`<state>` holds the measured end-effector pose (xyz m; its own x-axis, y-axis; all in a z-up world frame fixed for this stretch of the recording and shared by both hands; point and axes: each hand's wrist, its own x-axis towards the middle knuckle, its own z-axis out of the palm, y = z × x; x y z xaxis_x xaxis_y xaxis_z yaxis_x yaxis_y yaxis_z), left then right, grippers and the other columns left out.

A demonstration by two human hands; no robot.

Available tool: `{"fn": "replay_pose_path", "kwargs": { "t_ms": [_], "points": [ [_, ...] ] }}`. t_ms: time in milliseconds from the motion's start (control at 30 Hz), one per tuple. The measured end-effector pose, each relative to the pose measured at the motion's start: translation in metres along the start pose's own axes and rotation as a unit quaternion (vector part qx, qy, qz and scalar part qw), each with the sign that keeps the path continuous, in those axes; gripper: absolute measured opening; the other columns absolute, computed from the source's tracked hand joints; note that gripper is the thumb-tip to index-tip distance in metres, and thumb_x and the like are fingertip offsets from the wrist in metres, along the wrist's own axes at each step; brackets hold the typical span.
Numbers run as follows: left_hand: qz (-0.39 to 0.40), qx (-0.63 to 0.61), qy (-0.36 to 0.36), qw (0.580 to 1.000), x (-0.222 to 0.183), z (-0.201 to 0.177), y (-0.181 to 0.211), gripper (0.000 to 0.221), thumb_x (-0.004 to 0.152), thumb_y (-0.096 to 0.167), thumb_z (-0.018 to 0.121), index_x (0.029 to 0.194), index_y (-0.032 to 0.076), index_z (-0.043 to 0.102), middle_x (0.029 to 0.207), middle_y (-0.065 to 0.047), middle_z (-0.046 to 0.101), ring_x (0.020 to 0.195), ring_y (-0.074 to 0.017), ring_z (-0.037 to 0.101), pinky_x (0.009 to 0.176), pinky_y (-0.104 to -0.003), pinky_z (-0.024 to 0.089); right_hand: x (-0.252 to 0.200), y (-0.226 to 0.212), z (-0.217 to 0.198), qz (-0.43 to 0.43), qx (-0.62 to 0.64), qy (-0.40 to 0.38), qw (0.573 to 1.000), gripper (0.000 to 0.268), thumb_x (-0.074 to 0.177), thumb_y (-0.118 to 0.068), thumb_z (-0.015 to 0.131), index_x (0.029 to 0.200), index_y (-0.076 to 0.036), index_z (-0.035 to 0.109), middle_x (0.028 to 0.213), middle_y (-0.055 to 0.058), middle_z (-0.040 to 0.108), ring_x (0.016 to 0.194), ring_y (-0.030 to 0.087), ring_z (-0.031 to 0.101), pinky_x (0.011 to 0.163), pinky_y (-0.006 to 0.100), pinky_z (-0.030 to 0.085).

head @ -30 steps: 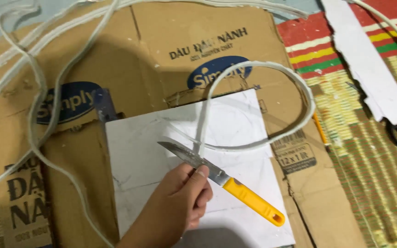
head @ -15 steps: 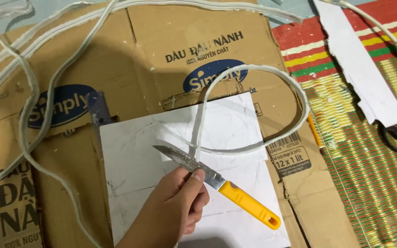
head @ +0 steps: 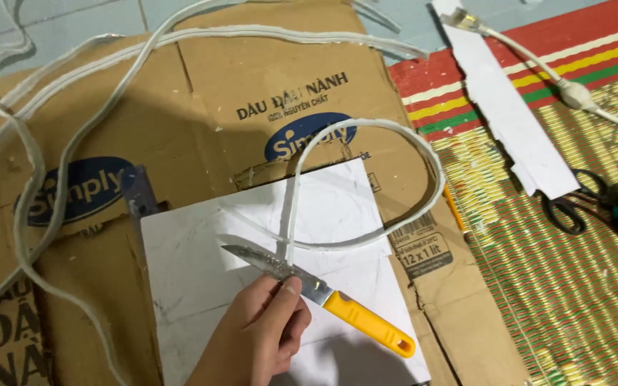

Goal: Using a small knife to scrape or cut a white plastic strip on a cardboard base

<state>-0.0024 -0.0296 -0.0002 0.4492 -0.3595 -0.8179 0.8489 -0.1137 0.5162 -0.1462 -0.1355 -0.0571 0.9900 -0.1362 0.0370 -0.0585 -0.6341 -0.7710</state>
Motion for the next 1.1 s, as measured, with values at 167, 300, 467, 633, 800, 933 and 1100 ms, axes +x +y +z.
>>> {"fn": "replay_pose_path", "kwargs": {
  "t_ms": [167,300,467,633,800,933,1100],
  "points": [
    [0.009,-0.019,-0.009,1.000,0.014,-0.006,-0.016,0.018,0.091,0.015,0.043,0.094,0.000,0.054,0.066,-0.010,0.041,0.050,-0.0143,0.030,0.043,-0.025,0.019,0.050,-0.010,-0.018,-0.003,0.015,-0.001,1.000,0.034,0.076,-0.015,0.059,0.109,-0.010,0.065,0.078,0.002,0.071,0.056,0.011,0.062,0.051,0.022,0.050],
    [0.003,-0.038,-0.006,0.999,0.013,-0.010,-0.023,0.019,0.090,0.014,0.043,0.097,0.001,0.055,0.067,-0.009,0.041,0.050,-0.0137,0.030,0.044,-0.024,0.018,0.068,-0.026,-0.028,0.003,0.037,-0.014,0.999,0.033,0.077,-0.015,0.059,0.109,-0.011,0.066,0.077,0.001,0.071,0.055,0.011,0.062,0.050,0.022,0.050],
    [0.018,-0.073,-0.015,0.997,0.013,-0.004,-0.020,0.022,0.089,0.013,0.042,0.100,0.001,0.057,0.068,-0.008,0.040,0.051,-0.0130,0.029,0.044,-0.023,0.017,0.092,-0.023,-0.046,-0.009,0.043,-0.028,0.999,0.031,0.078,-0.014,0.058,0.108,-0.011,0.066,0.075,0.000,0.072,0.053,0.010,0.063,0.049,0.021,0.050],
    [0.060,-0.112,-0.011,0.992,0.009,-0.008,-0.023,0.014,0.093,0.012,0.045,0.093,0.000,0.051,0.069,-0.010,0.044,0.052,-0.0135,0.033,0.042,-0.023,0.019,0.098,-0.031,-0.046,0.001,0.051,-0.052,0.997,0.032,0.080,-0.016,0.056,0.110,-0.010,0.067,0.069,-0.001,0.070,0.048,0.010,0.059,0.045,0.021,0.048],
    [0.059,-0.075,0.001,0.995,0.004,-0.009,-0.011,0.017,0.093,0.014,0.044,0.089,0.001,0.053,0.066,-0.007,0.044,0.051,-0.0121,0.032,0.043,-0.023,0.021,0.105,-0.031,-0.043,-0.023,0.004,-0.061,0.998,0.032,0.079,-0.019,0.058,0.109,-0.011,0.066,0.075,0.000,0.072,0.048,0.012,0.062,0.044,0.023,0.049],
    [0.046,-0.040,0.007,0.998,-0.002,-0.007,-0.009,0.020,0.093,0.016,0.043,0.085,0.002,0.055,0.063,-0.004,0.043,0.050,-0.0107,0.032,0.043,-0.024,0.023,0.101,-0.030,-0.043,-0.035,-0.047,-0.072,0.996,0.033,0.078,-0.021,0.059,0.109,-0.012,0.066,0.081,0.001,0.073,0.047,0.015,0.065,0.044,0.025,0.051],
    [0.059,-0.043,-0.031,0.997,-0.005,-0.010,-0.010,0.014,0.087,0.013,0.045,0.089,0.004,0.056,0.067,-0.005,0.046,0.054,-0.0101,0.035,0.043,-0.022,0.023,0.100,-0.036,-0.041,-0.034,-0.042,-0.044,0.998,0.032,0.076,-0.018,0.060,0.106,-0.010,0.067,0.081,0.002,0.075,0.047,0.015,0.065,0.044,0.026,0.049]
  ]
}}
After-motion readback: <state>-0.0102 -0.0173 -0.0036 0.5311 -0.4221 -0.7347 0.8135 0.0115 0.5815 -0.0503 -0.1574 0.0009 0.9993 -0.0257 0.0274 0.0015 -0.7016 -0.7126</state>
